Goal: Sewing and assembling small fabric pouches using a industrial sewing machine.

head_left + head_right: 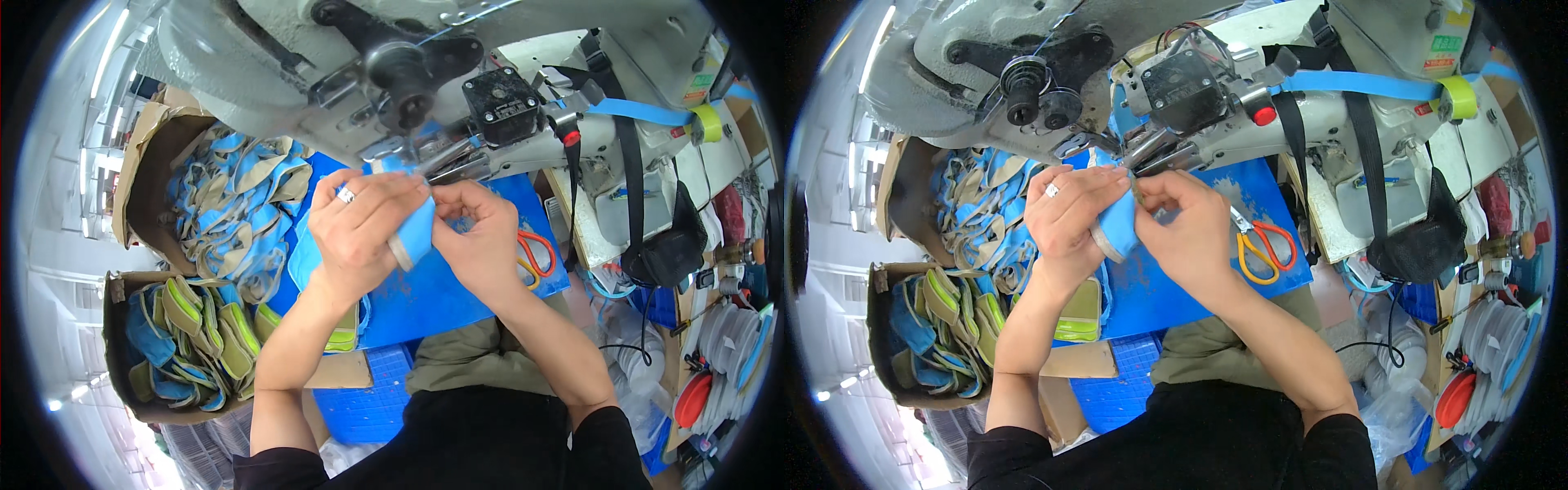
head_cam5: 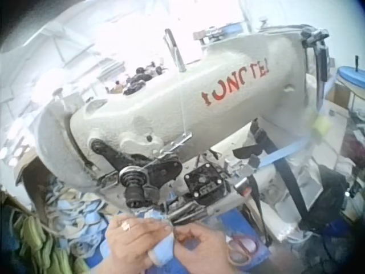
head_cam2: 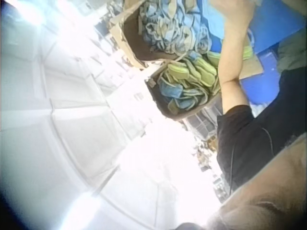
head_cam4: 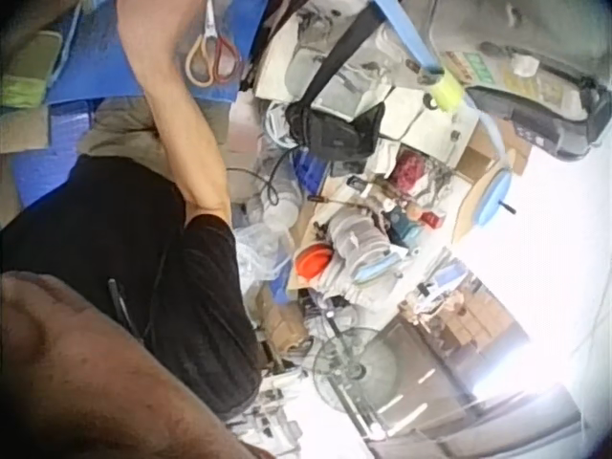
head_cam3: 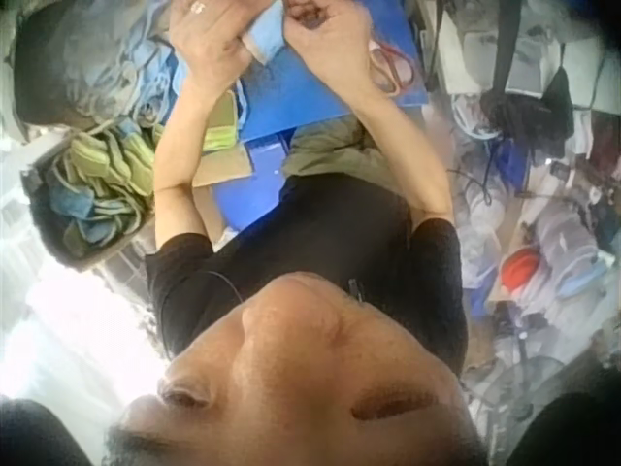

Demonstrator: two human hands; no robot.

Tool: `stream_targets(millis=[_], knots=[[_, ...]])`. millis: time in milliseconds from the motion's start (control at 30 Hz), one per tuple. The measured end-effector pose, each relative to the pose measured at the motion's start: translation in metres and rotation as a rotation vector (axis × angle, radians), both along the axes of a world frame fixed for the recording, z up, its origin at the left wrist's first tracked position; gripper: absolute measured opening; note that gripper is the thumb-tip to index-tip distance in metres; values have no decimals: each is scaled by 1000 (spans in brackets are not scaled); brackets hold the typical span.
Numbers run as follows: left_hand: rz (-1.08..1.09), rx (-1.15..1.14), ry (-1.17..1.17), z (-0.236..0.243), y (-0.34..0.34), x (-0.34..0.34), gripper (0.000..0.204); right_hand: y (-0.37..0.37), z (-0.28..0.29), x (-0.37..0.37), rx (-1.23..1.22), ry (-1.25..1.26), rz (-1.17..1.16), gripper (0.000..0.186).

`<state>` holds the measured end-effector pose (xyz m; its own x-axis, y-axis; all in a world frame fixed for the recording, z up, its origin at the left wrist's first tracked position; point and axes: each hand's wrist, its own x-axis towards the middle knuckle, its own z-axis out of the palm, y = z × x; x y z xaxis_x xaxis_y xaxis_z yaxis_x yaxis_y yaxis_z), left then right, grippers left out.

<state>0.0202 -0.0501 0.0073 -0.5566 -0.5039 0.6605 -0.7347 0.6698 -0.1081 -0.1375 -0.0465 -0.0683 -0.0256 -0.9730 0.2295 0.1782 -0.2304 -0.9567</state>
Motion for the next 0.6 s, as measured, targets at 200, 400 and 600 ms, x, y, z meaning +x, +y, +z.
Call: stream_targets(millis=[200,400,600], knots=[[-21,17,46,-8,0,10,27,-4,1,0,-152,21,-119,20],[55,426,609,-12,10,9,30,-2,-4,-1,-298,131,-184,25],[-93,62,161,-13,7,3,24,-2,-13,3,-276,98,-168,24]])
